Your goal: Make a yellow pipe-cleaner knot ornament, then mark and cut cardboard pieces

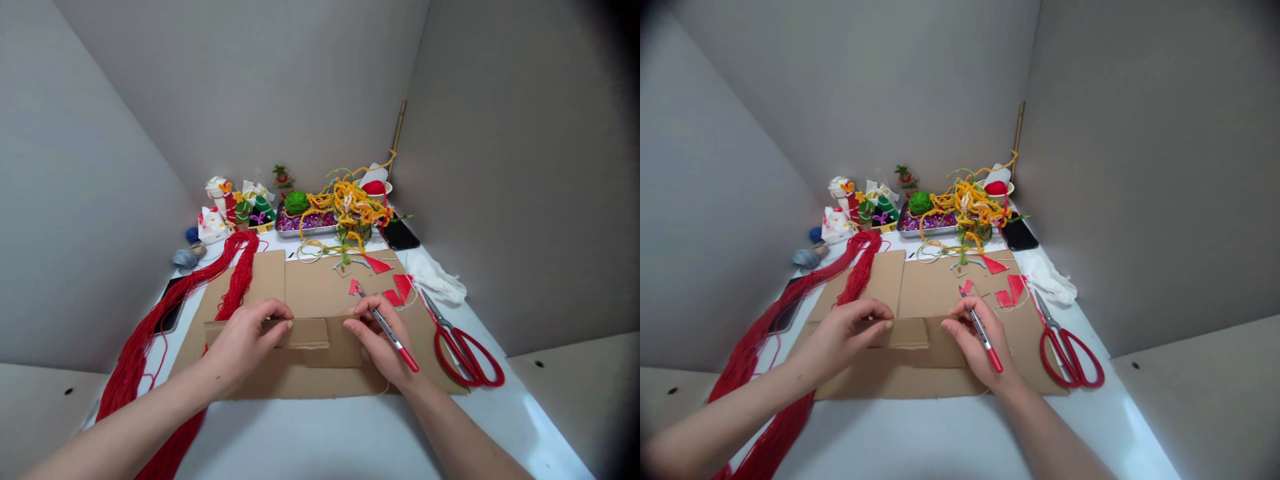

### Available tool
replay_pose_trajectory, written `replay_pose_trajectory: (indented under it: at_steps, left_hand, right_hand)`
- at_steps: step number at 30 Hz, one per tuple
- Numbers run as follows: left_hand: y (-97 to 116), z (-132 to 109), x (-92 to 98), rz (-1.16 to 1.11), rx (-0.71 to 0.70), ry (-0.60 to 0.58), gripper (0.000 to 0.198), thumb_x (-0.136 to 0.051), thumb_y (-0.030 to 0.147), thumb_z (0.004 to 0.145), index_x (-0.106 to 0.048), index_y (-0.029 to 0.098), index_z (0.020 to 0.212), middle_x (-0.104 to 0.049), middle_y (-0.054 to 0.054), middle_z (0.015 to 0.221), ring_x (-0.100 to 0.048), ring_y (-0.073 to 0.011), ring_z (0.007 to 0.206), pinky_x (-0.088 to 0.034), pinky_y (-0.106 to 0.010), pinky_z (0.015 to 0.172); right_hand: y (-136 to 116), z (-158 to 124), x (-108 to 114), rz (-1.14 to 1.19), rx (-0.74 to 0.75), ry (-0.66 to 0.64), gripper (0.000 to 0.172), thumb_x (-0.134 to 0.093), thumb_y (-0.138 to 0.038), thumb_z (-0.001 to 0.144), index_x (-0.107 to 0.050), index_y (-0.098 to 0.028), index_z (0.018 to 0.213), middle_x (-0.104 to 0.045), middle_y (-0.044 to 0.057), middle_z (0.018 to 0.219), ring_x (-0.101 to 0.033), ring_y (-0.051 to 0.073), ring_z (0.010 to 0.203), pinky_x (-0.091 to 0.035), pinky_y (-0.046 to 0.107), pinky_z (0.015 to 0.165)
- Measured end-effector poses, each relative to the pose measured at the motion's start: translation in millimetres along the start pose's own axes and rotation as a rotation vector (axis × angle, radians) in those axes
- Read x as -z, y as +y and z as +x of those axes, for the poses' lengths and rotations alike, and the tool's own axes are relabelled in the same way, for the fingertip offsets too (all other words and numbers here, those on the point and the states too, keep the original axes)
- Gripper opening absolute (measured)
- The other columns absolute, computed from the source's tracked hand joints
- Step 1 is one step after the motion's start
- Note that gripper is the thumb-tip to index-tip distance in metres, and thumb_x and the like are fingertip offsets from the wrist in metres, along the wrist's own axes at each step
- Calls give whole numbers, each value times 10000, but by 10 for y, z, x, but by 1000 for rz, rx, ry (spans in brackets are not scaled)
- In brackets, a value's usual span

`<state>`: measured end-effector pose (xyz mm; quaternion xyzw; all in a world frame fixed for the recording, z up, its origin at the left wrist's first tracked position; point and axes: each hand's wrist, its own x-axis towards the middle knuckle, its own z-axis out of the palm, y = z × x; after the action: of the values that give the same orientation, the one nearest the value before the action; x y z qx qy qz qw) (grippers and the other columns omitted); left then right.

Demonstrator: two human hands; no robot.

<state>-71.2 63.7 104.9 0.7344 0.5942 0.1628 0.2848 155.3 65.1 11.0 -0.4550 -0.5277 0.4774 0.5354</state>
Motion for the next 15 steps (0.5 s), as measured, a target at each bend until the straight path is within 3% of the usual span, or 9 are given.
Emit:
replay_pose_trajectory:
  at_steps: [4, 9, 15]
  left_hand:
    - [23, -66, 20, 50, -71, 12, 104, -492, 230, 840, -593, 217, 821, -658, 2, 811, -595, -146, 763, -436, -242, 694]
    - [54, -193, 33, 167, -193, 84, 109, -474, 229, 867, -578, 215, 838, -642, -18, 816, -588, -158, 782, -441, -270, 701]
    - [81, -300, 36, 225, -278, 134, 112, -460, 233, 886, -568, 220, 858, -640, -35, 818, -590, -165, 777, -454, -280, 690]
  right_hand:
    - [14, -26, 18, 10, 50, -8, 193, -670, -299, 777, -500, -234, 844, -663, 28, 863, -625, 178, 794, -490, 295, 694]
    - [22, -75, 37, 19, 221, -20, 153, -648, -215, 796, -510, -248, 852, -689, 33, 864, -656, 203, 851, -503, 371, 781]
    - [-71, -93, 45, 62, 392, -115, 199, -601, -128, 819, -476, -274, 873, -714, 13, 850, -670, 197, 774, -517, 394, 723]
